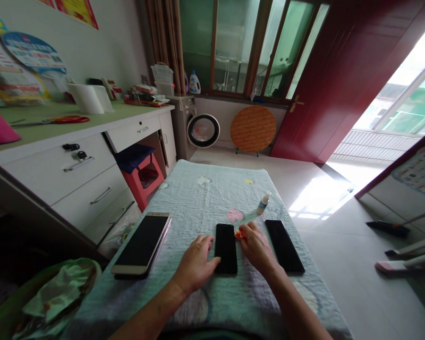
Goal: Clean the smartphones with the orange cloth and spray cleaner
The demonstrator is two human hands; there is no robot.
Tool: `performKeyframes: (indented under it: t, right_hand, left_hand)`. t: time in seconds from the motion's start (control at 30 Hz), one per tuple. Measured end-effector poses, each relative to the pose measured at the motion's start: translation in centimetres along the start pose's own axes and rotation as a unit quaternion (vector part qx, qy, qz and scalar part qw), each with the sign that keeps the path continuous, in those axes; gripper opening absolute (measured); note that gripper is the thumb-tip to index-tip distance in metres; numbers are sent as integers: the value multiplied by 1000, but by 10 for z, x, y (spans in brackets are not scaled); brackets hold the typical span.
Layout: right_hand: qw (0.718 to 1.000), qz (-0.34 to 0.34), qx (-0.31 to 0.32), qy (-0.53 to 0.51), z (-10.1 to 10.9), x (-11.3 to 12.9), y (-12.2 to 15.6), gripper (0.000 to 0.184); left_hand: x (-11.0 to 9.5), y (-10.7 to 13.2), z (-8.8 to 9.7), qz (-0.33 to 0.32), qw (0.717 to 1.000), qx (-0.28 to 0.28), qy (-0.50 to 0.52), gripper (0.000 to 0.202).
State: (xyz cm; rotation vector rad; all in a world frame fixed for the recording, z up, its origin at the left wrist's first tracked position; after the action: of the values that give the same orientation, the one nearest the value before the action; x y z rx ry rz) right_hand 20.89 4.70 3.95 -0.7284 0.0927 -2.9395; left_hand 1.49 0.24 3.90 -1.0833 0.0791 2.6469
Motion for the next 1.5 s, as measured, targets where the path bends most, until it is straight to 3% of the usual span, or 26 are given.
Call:
performKeyframes:
  t: [0.17, 0.3, 0.4, 0.5, 0.7, 0.87, 1.07, 1.37, 1.5]
  right_hand:
    - [996, 4, -43, 75, -3, -1, 6, 18]
    - [990, 22, -129, 58, 9, 10, 22, 41]
    - [995, 56, -84, -8, 8, 24, 41, 36]
    - [999, 22, -35, -18, -3, 34, 56, 24]
    - [998, -17, -61, -16, -20, 39, 65, 15]
    - [995, -37, -78, -42, -23, 37, 66, 17]
    - [993, -45, -79, -78, -27, 37, 66, 27]
    - [980, -4, -178, -84, -38, 34, 66, 65]
    - [976, -8, -200, -82, -38, 37, 64, 61]
  left_hand:
    - [-4, -8, 2, 78, 970, -6, 232, 55]
    - [-7, -11, 5, 149, 926, -19, 346, 55]
    - [-9, -11, 7, 179, 900, -23, 397, 53]
    - [-12, -10, 9, 192, 879, -19, 436, 50]
    - [-16, -11, 12, 213, 847, -31, 486, 52]
    - [-8, -17, 3, 228, 849, -46, 474, 57]
    - [0, -23, -11, 207, 863, -20, 460, 21]
    - [-1, -13, -17, 150, 866, -49, 474, 31]
    - [-5, -11, -18, 95, 853, -49, 510, 35]
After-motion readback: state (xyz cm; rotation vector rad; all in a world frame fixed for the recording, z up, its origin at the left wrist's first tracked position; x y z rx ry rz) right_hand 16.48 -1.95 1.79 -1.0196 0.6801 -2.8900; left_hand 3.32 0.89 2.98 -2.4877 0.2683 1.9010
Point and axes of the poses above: each hand's wrist, its own y-axis away from the middle knuckle, its own z-axis out of the back of the hand, x = y × z, the point moved 2 cm from there along -y, towards the middle knuckle, and after that the axes turned 11 degrees about -z, right-handed, at the moved point
